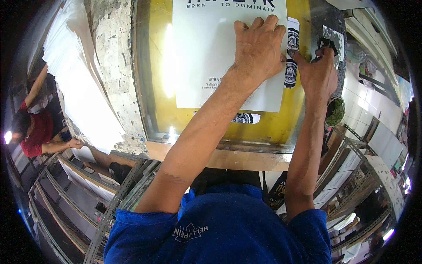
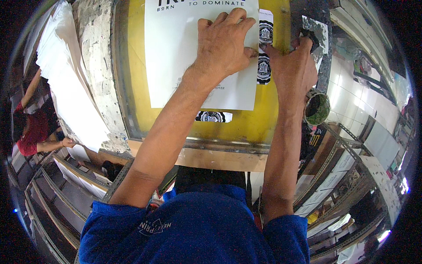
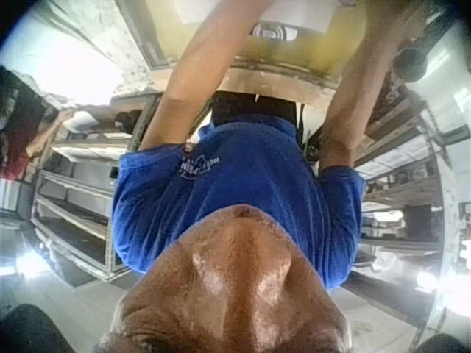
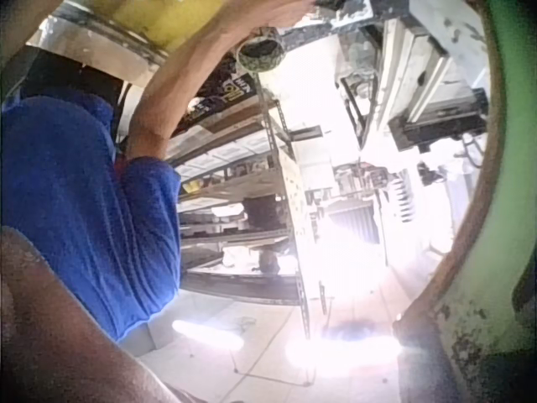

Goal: The person cleans a printing screen, applies tape to the stencil, and places printed fabric sheets onto a storage rack.

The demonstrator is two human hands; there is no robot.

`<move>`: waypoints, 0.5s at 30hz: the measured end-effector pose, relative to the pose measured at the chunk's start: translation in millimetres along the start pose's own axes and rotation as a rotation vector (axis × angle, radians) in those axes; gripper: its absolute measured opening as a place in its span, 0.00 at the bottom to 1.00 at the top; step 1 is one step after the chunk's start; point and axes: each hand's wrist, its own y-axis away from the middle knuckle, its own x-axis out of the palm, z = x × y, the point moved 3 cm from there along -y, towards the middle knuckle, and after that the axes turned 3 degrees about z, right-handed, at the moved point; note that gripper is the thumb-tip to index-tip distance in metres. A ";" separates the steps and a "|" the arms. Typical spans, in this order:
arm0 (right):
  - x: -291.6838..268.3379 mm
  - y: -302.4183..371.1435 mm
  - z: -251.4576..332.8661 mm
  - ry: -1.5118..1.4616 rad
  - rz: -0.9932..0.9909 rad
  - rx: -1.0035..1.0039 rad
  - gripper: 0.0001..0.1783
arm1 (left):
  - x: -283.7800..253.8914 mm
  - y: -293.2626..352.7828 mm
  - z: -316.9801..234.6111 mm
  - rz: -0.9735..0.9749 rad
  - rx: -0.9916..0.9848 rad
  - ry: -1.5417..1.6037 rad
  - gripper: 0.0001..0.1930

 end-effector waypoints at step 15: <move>-14.6 73.0 -19.5 -0.063 0.120 0.043 0.27 | 5.0 0.2 -1.4 -0.190 0.052 -0.021 0.21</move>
